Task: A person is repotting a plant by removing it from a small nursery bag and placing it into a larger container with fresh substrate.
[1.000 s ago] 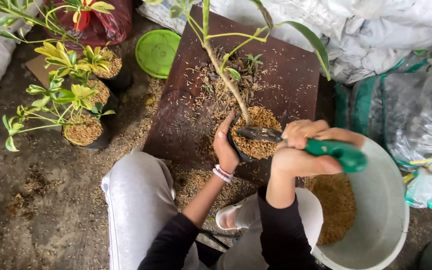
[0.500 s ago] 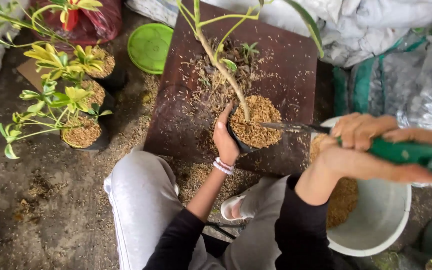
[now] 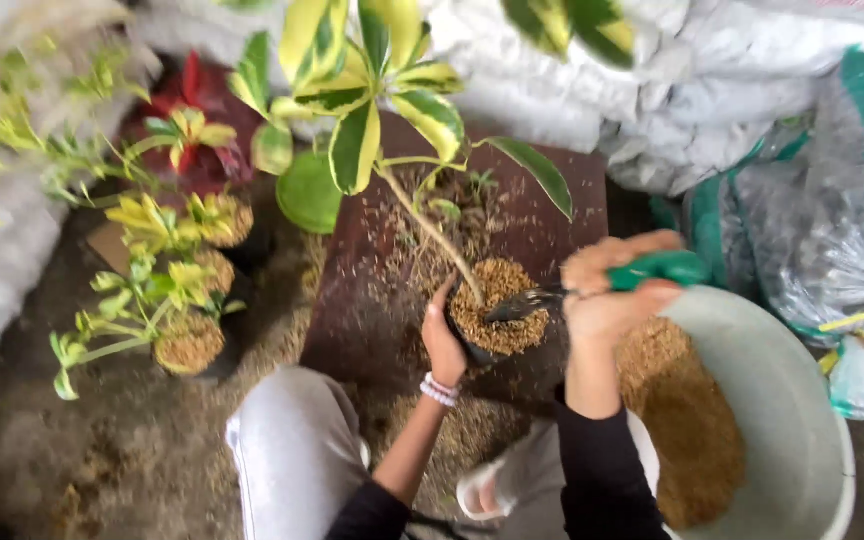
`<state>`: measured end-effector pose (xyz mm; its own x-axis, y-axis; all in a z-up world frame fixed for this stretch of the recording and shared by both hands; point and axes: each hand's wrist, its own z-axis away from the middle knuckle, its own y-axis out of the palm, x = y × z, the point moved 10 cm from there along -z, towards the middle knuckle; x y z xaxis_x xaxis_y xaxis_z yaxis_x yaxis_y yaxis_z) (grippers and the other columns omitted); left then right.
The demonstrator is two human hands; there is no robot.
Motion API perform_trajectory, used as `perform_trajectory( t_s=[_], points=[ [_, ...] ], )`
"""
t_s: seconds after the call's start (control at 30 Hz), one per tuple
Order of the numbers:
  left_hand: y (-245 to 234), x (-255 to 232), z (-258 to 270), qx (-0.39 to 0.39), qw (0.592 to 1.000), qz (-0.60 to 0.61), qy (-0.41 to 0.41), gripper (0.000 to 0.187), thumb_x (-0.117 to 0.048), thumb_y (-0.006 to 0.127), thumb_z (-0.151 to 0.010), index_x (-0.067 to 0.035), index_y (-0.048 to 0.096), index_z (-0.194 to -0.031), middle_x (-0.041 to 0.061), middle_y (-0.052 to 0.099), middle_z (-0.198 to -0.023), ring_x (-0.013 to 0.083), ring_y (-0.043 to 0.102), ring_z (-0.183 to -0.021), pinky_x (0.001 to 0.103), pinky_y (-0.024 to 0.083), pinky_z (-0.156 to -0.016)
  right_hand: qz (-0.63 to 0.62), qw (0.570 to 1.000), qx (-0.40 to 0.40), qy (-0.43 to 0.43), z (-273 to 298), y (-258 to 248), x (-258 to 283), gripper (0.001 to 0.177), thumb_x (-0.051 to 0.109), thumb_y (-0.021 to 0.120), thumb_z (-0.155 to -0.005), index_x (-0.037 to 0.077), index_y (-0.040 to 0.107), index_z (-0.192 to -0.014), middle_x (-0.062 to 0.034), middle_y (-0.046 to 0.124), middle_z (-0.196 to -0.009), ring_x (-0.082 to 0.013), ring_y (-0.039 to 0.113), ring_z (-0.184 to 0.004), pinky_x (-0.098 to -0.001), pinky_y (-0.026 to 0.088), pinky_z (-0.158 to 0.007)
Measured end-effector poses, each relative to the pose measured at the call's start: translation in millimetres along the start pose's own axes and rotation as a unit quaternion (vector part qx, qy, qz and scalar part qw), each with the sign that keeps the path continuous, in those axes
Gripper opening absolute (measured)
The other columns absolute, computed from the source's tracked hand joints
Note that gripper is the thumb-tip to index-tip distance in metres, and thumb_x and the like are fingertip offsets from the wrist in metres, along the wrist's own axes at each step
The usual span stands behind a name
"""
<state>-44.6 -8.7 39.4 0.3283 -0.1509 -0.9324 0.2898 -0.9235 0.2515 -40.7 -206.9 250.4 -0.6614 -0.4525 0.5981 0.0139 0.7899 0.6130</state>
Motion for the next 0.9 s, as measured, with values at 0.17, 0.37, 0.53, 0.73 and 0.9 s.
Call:
perform_trajectory(
  t_s=[0.17, 0.37, 0.53, 0.73, 0.9],
  points=[
    [15, 42, -30, 0.179, 0.971, 0.148, -0.058, 0.072, -0.035, 0.003, -0.109, 0.003, 0.055, -0.142, 0.027, 0.049, -0.149, 0.0402, 0.037, -0.145, 0.053, 0.021, -0.122, 0.178, 0.971, -0.079, -0.137, -29, 4, 92, 0.056, 0.084, 0.031, -0.085, 0.03, 0.043, -0.086, 0.0101, 0.035, -0.057, -0.0077, 0.034, -0.039, -0.0223, 0.029, -0.037],
    [33, 70, -62, 0.282, 0.938, 0.091, -0.182, 0.055, -0.031, 0.024, -0.11, 0.002, 0.052, -0.143, 0.023, 0.055, -0.143, 0.0345, 0.045, -0.139, 0.05, 0.023, -0.122, 0.161, 0.968, -0.079, -0.176, -15, 4, 30, 0.061, 0.075, 0.051, -0.092, 0.014, 0.05, -0.089, -0.0034, 0.051, -0.057, -0.0084, 0.044, -0.034, -0.0227, 0.034, -0.028],
    [36, 105, -70, 0.259, 0.924, 0.144, -0.242, 0.057, -0.033, 0.028, -0.11, 0.009, 0.036, -0.148, 0.028, 0.047, -0.145, 0.0373, 0.039, -0.14, 0.051, 0.02, -0.123, 0.064, 0.986, -0.006, -0.157, 6, -13, -9, 0.052, 0.062, 0.061, -0.094, 0.012, 0.053, -0.102, -0.0061, 0.062, -0.066, -0.0105, 0.054, -0.04, -0.0235, 0.042, -0.033],
    [58, 174, -89, 0.396, 0.859, 0.142, -0.293, 0.068, -0.04, 0.027, -0.101, 0.01, 0.056, -0.137, 0.032, 0.061, -0.128, 0.0357, 0.06, -0.122, 0.042, 0.04, -0.112, 0.136, 0.972, -0.06, -0.18, -33, 29, 53, 0.058, 0.072, 0.041, -0.094, 0.016, 0.047, -0.082, 0.0009, 0.042, -0.049, -0.0091, 0.041, -0.032, -0.0222, 0.033, -0.029],
    [72, 208, -100, 0.39, 0.889, 0.168, -0.173, 0.085, -0.064, 0.019, -0.106, 0.003, 0.033, -0.156, 0.037, 0.038, -0.151, 0.0413, 0.051, -0.134, 0.052, 0.039, -0.113, 0.123, 0.968, -0.128, -0.178, -42, 36, 58, 0.061, 0.078, 0.047, -0.086, 0.018, 0.045, -0.083, 0.0005, 0.046, -0.053, -0.0094, 0.043, -0.037, -0.0229, 0.032, -0.031]
  ],
)
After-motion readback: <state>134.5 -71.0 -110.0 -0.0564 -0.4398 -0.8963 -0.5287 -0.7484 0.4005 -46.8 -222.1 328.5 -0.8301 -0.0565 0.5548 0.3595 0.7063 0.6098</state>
